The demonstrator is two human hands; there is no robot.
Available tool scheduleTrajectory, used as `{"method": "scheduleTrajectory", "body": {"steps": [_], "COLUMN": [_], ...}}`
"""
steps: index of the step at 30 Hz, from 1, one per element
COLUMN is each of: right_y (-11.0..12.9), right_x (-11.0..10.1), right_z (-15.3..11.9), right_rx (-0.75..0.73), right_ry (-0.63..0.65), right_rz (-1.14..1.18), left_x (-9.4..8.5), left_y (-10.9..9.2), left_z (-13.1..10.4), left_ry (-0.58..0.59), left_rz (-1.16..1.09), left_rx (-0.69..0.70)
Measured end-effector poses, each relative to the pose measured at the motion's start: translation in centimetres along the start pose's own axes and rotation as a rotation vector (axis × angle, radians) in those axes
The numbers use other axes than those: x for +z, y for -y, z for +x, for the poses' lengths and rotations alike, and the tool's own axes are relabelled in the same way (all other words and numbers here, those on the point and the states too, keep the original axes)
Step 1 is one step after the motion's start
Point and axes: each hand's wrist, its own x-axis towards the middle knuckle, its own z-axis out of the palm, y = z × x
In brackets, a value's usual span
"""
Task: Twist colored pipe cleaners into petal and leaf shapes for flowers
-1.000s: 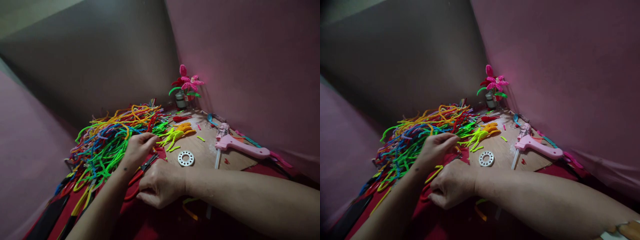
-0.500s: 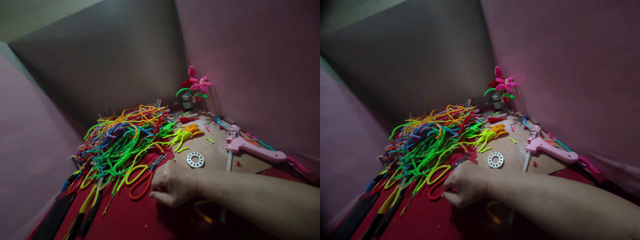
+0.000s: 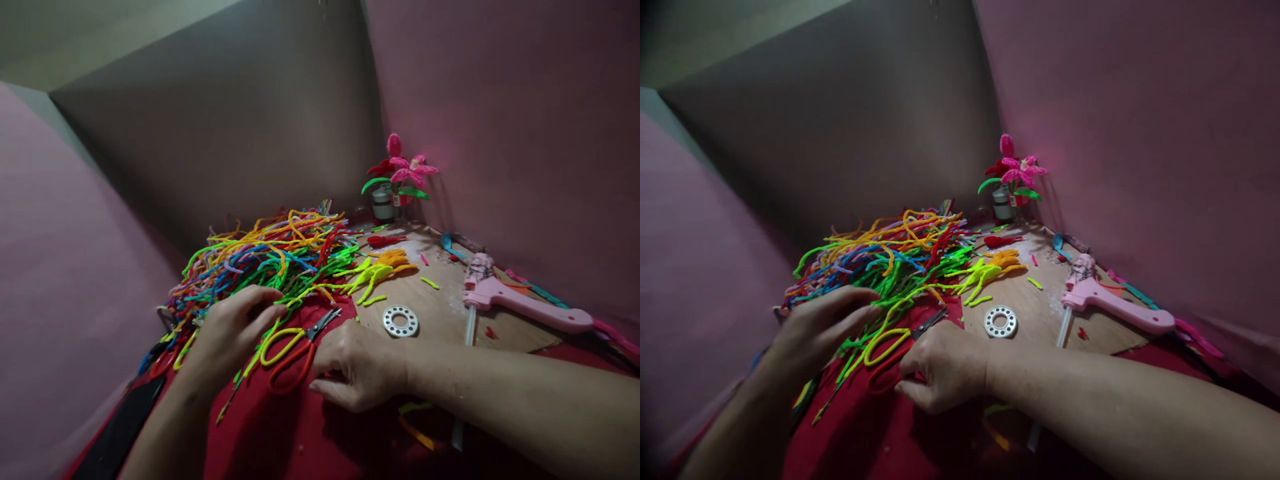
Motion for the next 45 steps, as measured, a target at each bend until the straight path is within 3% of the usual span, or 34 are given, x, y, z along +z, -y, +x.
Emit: {"method": "scheduleTrajectory", "body": {"steps": [4,5,8,13,16,18,23,27,32,35,37,39,42,45], "right_y": [-0.1,-0.1,-0.2,-0.2,-0.4,-0.7,-1.3,-1.8,-3.0,-3.9,-4.4,-4.7,-5.0,-5.1], "right_x": [0.0,0.0,0.0,0.2,0.1,-0.2,-1.4,-1.6,-2.8,-4.1,-5.0,-5.8,-6.9,-7.8], "right_z": [0.1,0.1,0.1,0.1,0.4,0.9,1.7,1.9,2.1,2.0,1.9,1.7,1.3,1.1], "right_rx": [0.017,0.020,0.029,0.055,0.223,0.376,0.543,0.648,0.741,0.800,0.761,0.702,0.686,0.638], "right_ry": [0.002,0.004,0.012,-0.001,-0.138,-0.298,-0.594,-0.712,-0.980,-1.000,-0.975,-0.956,-0.970,-0.990], "right_rz": [-0.020,-0.028,-0.029,0.037,0.206,0.408,0.815,1.090,1.558,1.634,1.665,1.676,1.638,1.598], "left_x": [3.7,4.5,5.5,3.8,3.2,3.4,4.9,6.0,7.1,6.8,6.4,5.9,5.3,4.8], "left_y": [2.2,2.7,3.5,3.0,1.8,0.6,-2.8,-3.3,-2.6,-2.9,-3.1,-3.1,-2.6,-1.7], "left_z": [2.5,2.8,2.8,1.9,1.1,0.4,-1.2,-1.7,-1.6,-1.6,-1.6,-1.5,-1.1,-0.6], "left_ry": [0.205,0.207,0.074,-0.257,-0.373,-0.378,-0.191,-0.104,0.147,0.307,0.391,0.454,0.559,0.581], "left_rz": [0.372,0.390,0.330,0.199,0.257,0.337,0.478,0.321,0.166,-0.025,-0.169,-0.333,-0.616,-0.794], "left_rx": [-0.062,-0.057,-0.001,-0.061,0.050,0.171,0.346,0.422,0.304,0.272,0.247,0.147,-0.143,-0.347]}}
